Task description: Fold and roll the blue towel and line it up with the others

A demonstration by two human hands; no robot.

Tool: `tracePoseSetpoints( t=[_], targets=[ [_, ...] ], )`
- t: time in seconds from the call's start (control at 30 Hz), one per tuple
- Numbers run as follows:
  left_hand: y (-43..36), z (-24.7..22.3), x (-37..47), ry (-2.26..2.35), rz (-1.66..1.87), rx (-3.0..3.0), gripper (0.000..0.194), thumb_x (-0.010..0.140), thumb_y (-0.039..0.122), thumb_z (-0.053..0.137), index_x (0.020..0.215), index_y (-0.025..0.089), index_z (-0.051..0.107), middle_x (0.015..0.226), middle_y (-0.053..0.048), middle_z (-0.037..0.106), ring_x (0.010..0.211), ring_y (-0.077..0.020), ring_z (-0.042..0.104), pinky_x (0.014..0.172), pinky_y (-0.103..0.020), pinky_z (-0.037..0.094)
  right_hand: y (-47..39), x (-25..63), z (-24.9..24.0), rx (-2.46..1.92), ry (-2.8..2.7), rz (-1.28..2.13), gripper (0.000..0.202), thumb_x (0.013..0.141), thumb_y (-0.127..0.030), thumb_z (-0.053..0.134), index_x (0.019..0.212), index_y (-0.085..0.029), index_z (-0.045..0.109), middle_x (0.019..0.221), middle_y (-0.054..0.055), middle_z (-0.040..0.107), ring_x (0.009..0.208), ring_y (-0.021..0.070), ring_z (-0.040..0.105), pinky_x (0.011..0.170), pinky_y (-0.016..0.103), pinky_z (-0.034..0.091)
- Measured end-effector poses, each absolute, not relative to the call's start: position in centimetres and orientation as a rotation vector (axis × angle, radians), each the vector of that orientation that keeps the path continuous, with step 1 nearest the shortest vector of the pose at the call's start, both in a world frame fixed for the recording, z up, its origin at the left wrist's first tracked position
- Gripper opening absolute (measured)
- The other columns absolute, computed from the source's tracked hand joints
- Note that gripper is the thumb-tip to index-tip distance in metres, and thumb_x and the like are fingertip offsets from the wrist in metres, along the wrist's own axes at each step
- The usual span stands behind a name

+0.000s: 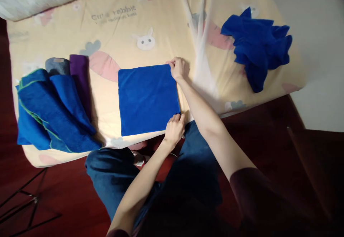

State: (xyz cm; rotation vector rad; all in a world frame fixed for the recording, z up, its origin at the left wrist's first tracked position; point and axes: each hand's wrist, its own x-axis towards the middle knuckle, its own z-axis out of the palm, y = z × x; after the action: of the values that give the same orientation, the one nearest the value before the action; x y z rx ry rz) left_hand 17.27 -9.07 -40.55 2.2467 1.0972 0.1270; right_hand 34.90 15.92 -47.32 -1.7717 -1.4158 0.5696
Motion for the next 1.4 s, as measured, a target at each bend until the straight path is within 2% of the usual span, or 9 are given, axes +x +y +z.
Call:
tracePoseSetpoints(
  t=[0.1, 0.23, 0.4, 0.6, 0.83, 0.97, 1.13, 1.23, 1.4],
  targets=[
    [-8.8, -41.0, 16.3, 1.002, 0.133, 2.276, 0.024, 0.101, 0.011, 0.043, 0.116, 0.015, 0.061, 0.107, -0.016, 0.063, 0.104, -0.0289, 0.061, 0.092, -0.044, 0.052, 15.5, 34.3, -46.9, -1.893, -1.403, 0.41, 0.033, 0.109, -0.037, 0.049, 0.104, -0.012, 0.069, 0.115, 0.012, 0.065, 0.123, 0.0282, 0.061, 0.112, 0.051, 0.047],
    [-5.3, -41.4, 12.2, 1.063, 0.397, 2.288, 0.034, 0.106, 0.024, 0.039, 0.13, 0.017, 0.061, 0.131, -0.017, 0.064, 0.123, -0.0294, 0.057, 0.107, -0.048, 0.047, 13.8, 32.4, -45.4, -1.726, -1.593, 0.275, 0.047, 0.113, -0.041, 0.03, 0.128, -0.013, 0.065, 0.139, 0.014, 0.058, 0.14, 0.0302, 0.052, 0.12, 0.052, 0.04],
    [3.8, -42.2, 5.2, 1.459, 0.434, 2.361, 0.057, 0.105, 0.044, 0.041, 0.153, 0.015, 0.049, 0.168, -0.016, 0.034, 0.16, -0.0357, 0.021, 0.13, -0.06, 0.017, 8.9, 29.9, -44.2, -1.589, -2.057, 0.319, 0.054, 0.111, -0.044, 0.033, 0.155, -0.017, 0.048, 0.165, 0.012, 0.042, 0.157, 0.0313, 0.032, 0.132, 0.061, 0.018],
    [12.8, -43.8, 0.7, 1.437, 0.311, 2.409, 0.071, 0.106, 0.058, 0.037, 0.163, 0.016, 0.036, 0.175, -0.012, 0.019, 0.163, -0.0337, 0.007, 0.132, -0.059, 0.011, 9.1, 32.4, -47.2, -1.728, -2.043, 0.344, 0.064, 0.108, -0.044, 0.038, 0.164, -0.014, 0.033, 0.174, 0.012, 0.024, 0.164, 0.0305, 0.013, 0.133, 0.062, 0.002],
    [18.1, -45.8, 0.0, 1.473, 0.321, 2.355, 0.073, 0.109, 0.051, 0.043, 0.165, 0.008, 0.028, 0.175, -0.016, 0.011, 0.163, -0.0365, 0.003, 0.13, -0.065, 0.004, 12.5, 33.6, -48.9, -1.804, -2.029, 0.298, 0.066, 0.111, -0.043, 0.028, 0.167, -0.009, 0.022, 0.176, 0.013, 0.017, 0.165, 0.0333, 0.005, 0.128, 0.067, -0.009],
    [12.9, -44.8, -1.0, 1.432, 0.395, 2.417, 0.069, 0.109, 0.05, 0.038, 0.164, 0.01, 0.031, 0.176, -0.014, 0.011, 0.163, -0.0358, 0.001, 0.131, -0.063, 0.004, 8.0, 31.2, -45.3, -1.805, -1.976, 0.217, 0.066, 0.11, -0.039, 0.032, 0.168, -0.009, 0.017, 0.177, 0.014, 0.011, 0.164, 0.0356, 0.0, 0.127, 0.072, -0.006],
    [-1.5, -42.9, -6.0, 1.212, 0.297, 2.574, 0.062, 0.11, 0.042, 0.03, 0.165, 0.013, 0.033, 0.175, -0.013, 0.016, 0.163, -0.0301, 0.009, 0.132, -0.055, 0.016, -6.4, 28.1, -41.7, -1.592, -2.065, 0.438, 0.065, 0.108, -0.03, 0.038, 0.17, -0.025, 0.019, 0.175, 0.004, 0.021, 0.163, 0.0252, 0.018, 0.134, 0.056, 0.018],
    [-8.3, -42.9, -9.9, 1.299, 0.279, 2.558, 0.063, 0.108, 0.041, 0.034, 0.164, 0.012, 0.034, 0.173, -0.017, 0.021, 0.162, -0.0325, 0.018, 0.131, -0.057, 0.02, -14.7, 28.1, -41.7, -1.482, -2.247, 0.598, 0.064, 0.103, -0.026, 0.049, 0.165, -0.025, 0.035, 0.17, 0.006, 0.036, 0.159, 0.0267, 0.031, 0.132, 0.054, 0.028],
    [-12.1, -42.7, -13.8, 1.314, 0.325, 2.459, 0.056, 0.102, 0.034, 0.043, 0.155, 0.015, 0.048, 0.163, -0.017, 0.043, 0.154, -0.0329, 0.038, 0.126, -0.054, 0.036, -20.1, 29.2, -41.5, -1.667, -2.012, 0.457, 0.045, 0.099, -0.02, 0.052, 0.142, -0.02, 0.066, 0.153, 0.011, 0.059, 0.143, 0.028, 0.054, 0.121, 0.05, 0.048]
  ],
)
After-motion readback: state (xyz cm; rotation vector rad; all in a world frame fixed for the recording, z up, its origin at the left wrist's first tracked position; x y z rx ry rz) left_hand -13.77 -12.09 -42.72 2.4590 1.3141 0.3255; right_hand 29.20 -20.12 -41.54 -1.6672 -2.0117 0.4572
